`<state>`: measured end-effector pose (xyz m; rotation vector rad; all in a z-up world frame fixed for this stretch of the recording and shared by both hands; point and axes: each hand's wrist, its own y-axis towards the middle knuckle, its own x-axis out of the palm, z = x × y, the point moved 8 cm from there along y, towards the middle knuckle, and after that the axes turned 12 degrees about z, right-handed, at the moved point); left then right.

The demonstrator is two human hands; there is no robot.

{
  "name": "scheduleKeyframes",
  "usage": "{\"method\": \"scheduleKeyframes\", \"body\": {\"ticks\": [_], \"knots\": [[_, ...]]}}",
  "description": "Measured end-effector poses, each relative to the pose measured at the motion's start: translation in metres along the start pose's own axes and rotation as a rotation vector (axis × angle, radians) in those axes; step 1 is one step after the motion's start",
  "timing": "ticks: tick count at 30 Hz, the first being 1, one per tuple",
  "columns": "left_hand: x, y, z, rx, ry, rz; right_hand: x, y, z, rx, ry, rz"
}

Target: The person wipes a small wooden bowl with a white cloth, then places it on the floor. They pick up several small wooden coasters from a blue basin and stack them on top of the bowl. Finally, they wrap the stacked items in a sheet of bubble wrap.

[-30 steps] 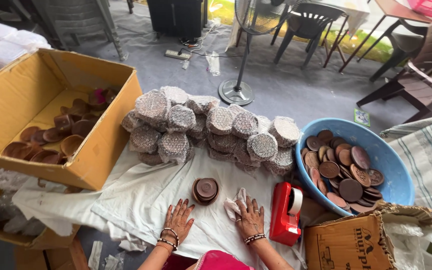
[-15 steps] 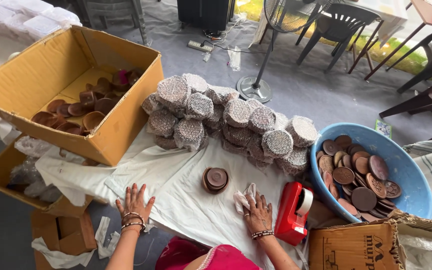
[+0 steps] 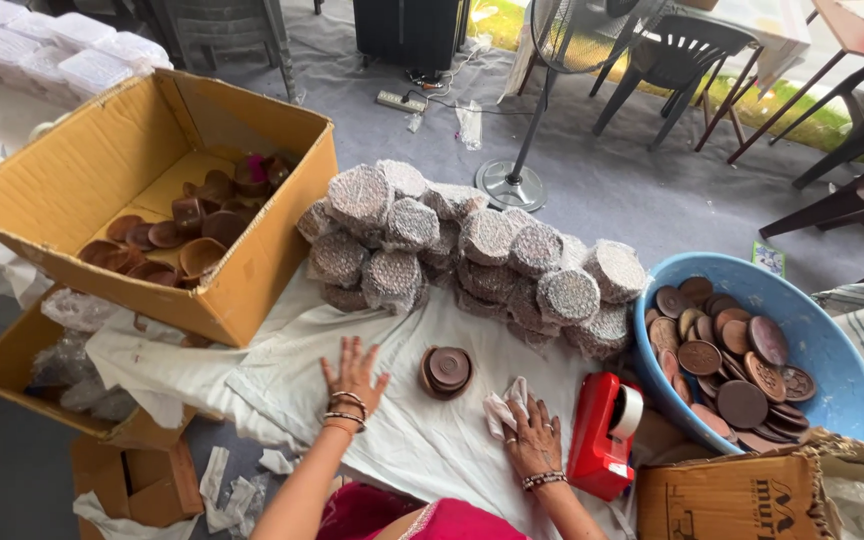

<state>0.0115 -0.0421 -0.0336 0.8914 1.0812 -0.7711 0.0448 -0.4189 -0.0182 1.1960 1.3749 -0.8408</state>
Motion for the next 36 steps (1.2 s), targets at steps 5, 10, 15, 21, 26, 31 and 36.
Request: {"method": "scheduleKeyframes", "body": {"ticks": [5,10,15,21,26,31,36], "knots": [[-0.001,-0.003,-0.009,0.086,0.033,-0.295,0.006,0.001,-0.001,0.037,0.004,0.036],[-0.021,-0.005,-0.068,0.014,0.069,-0.347,0.016,0.002,-0.002,0.099,-0.066,0.050],[-0.027,-0.002,-0.120,-0.109,0.115,-0.410,0.025,0.003,0.000,0.193,-0.118,0.035],[0.016,0.020,-0.136,-0.056,-0.009,-0.306,0.030,0.003,-0.001,0.266,-0.145,0.033],[0.000,0.038,-0.070,0.236,-0.227,-0.198,0.024,0.002,-0.010,0.329,-0.147,0.076],[-0.020,0.020,-0.009,0.487,-0.248,-0.310,0.010,0.005,-0.008,0.349,-0.132,0.061],[-0.009,0.002,-0.006,0.591,-0.039,-0.546,-0.020,0.009,0.014,0.339,0.157,0.054]]}}
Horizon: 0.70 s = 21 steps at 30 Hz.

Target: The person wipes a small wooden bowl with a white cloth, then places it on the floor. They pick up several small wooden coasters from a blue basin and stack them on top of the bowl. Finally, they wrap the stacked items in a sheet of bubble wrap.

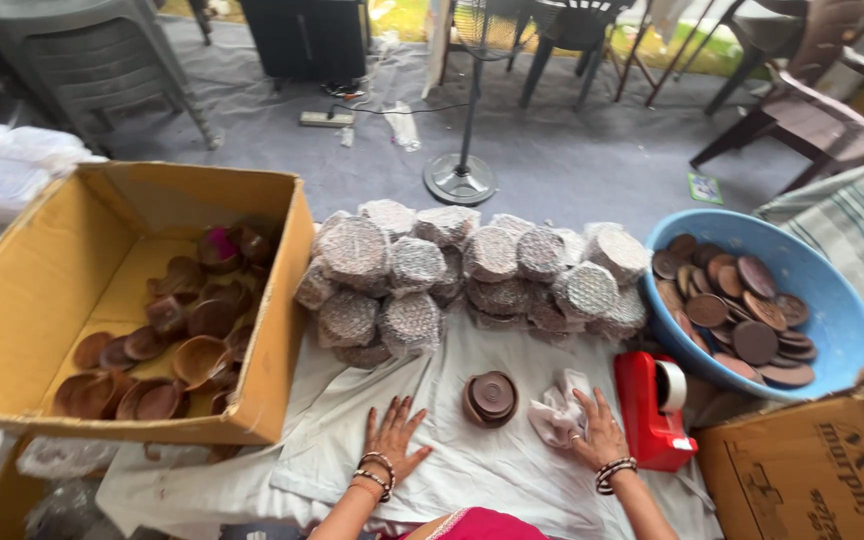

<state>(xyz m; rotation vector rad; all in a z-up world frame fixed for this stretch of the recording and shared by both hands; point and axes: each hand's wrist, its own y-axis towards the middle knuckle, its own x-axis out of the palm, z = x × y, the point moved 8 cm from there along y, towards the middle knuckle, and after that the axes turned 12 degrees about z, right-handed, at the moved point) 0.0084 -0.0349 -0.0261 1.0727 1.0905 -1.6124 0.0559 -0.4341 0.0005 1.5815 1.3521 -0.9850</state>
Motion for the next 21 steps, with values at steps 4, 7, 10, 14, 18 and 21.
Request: {"method": "scheduleKeyframes", "body": {"ticks": [4,7,10,14,18,21], "knots": [[0.030,0.004,-0.016,0.042,-0.041,0.105,-0.068,0.000,0.013,0.001,0.105,-0.020],[0.022,0.006,-0.010,0.055,-0.025,0.160,-0.171,0.001,-0.005,-0.155,0.115,0.092],[0.021,0.008,-0.011,0.000,0.022,0.202,-0.282,-0.009,-0.017,-0.147,0.123,0.179],[0.041,0.013,-0.019,-0.069,0.108,0.211,-0.402,-0.033,-0.001,-0.272,-0.026,0.341],[0.059,0.021,-0.029,-0.063,0.084,0.485,-0.465,-0.046,0.083,0.143,-0.364,0.240],[0.067,0.024,-0.027,-0.115,0.076,0.579,-0.489,-0.048,0.136,-0.054,-0.393,0.320]]}}
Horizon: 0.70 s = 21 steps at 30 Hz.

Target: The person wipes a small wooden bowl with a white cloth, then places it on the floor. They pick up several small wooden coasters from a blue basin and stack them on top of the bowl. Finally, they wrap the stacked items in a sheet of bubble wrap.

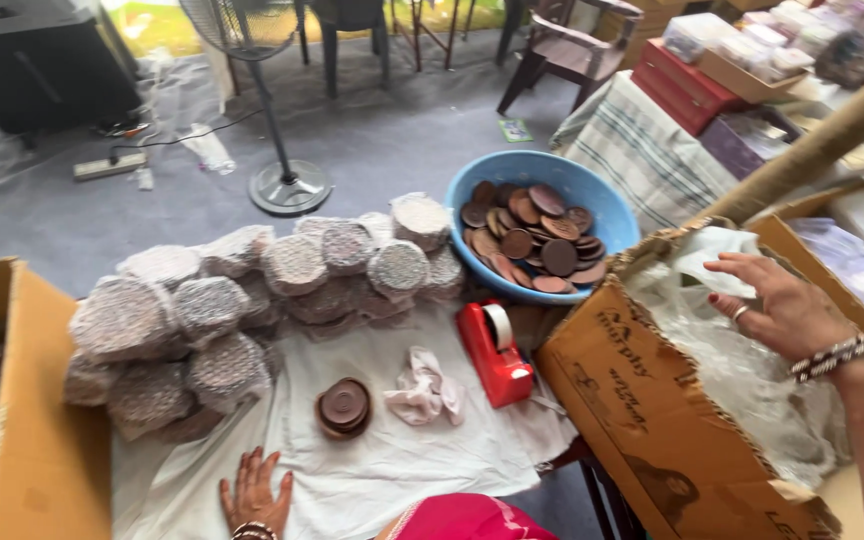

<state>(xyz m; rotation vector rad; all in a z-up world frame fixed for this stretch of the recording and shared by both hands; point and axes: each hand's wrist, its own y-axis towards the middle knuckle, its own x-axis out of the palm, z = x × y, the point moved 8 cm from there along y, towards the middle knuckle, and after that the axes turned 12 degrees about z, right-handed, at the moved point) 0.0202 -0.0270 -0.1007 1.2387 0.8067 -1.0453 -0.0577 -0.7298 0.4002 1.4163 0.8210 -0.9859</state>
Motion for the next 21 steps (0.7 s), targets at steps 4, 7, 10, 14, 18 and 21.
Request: {"method": "scheduleKeyframes", "body": {"ticks": [4,7,10,14,18,21], "knots": [[0.010,-0.007,-0.003,-0.069,0.007,0.094,0.011,-0.007,0.047,0.283,0.019,-0.290],[0.022,-0.007,-0.007,-0.120,0.007,0.163,0.033,-0.014,0.066,0.373,0.019,-0.450],[0.023,-0.015,-0.010,-0.142,-0.011,0.288,0.058,-0.020,0.064,0.434,-0.029,-0.586],[0.026,-0.017,-0.016,-0.150,-0.053,0.299,0.101,-0.031,0.045,0.177,-0.118,-0.762],[0.027,-0.017,-0.018,-0.129,-0.060,0.302,0.165,-0.066,0.057,-0.013,-0.122,-0.926],[0.028,-0.018,-0.019,-0.097,-0.141,0.387,0.182,-0.074,0.098,0.016,-0.312,-0.835]]}}
